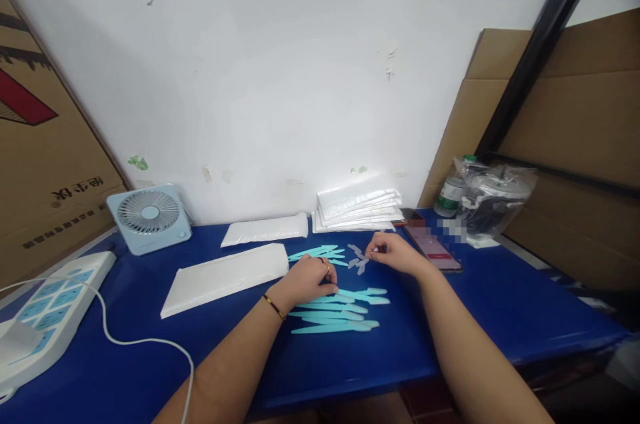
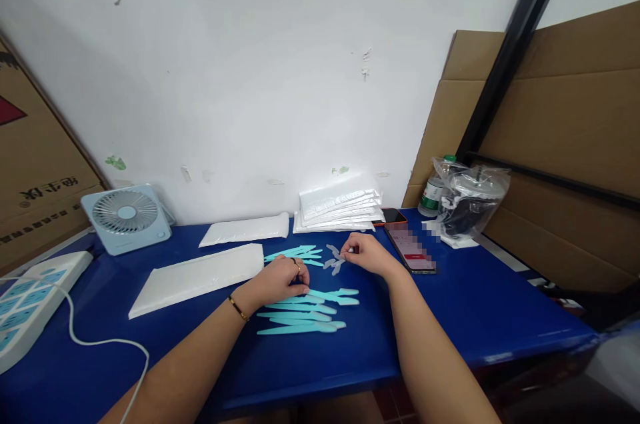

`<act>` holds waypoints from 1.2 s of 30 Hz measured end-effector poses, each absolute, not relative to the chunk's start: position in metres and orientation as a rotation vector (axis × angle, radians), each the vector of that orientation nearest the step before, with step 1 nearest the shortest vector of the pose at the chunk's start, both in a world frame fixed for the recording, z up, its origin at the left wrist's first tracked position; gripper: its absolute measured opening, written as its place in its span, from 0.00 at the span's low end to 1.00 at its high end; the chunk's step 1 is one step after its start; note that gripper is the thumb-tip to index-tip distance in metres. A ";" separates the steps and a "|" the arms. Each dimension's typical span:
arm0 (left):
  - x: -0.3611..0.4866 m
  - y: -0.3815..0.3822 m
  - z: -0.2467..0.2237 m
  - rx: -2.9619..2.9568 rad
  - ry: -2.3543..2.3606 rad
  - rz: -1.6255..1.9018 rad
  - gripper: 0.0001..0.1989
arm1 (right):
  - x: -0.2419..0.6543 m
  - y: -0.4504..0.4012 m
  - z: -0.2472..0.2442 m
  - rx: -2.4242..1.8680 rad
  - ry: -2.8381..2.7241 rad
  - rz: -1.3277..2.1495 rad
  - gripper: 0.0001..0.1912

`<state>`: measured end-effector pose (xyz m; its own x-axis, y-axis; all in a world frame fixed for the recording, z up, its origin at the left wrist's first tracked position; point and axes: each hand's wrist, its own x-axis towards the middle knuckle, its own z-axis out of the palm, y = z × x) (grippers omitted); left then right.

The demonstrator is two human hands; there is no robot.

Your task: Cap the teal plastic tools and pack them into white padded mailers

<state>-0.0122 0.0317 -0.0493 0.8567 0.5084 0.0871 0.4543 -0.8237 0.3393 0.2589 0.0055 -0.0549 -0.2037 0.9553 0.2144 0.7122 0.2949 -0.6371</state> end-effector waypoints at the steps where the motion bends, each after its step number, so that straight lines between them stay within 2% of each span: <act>1: -0.011 0.031 -0.050 2.713 0.734 0.227 0.07 | 0.259 0.004 -0.053 -1.481 -2.000 0.586 0.10; 11: -0.018 0.037 -0.047 2.636 1.020 0.323 0.12 | 0.250 -0.005 -0.045 -1.383 -2.044 1.010 0.17; 16: -0.031 0.047 -0.042 2.686 1.143 0.365 0.13 | 0.245 0.003 -0.054 -1.429 -1.991 0.864 0.16; 25: -0.043 0.056 -0.045 2.664 1.267 0.498 0.10 | 0.252 0.012 -0.062 -1.585 -1.826 0.437 0.14; 31: -0.033 0.038 -0.040 2.651 0.954 0.309 0.09 | 0.257 -0.006 -0.050 -1.467 -2.182 0.926 0.16; 36: -0.028 0.034 -0.043 2.636 0.932 0.324 0.14 | 0.250 -0.011 -0.050 -1.468 -2.312 0.929 0.07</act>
<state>-0.0282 0.0335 -0.0428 0.7606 0.6409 0.1038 0.5669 -0.7335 0.3750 0.2495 -0.0106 -0.0499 -0.4618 0.8783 -0.1238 0.7197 0.2894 -0.6311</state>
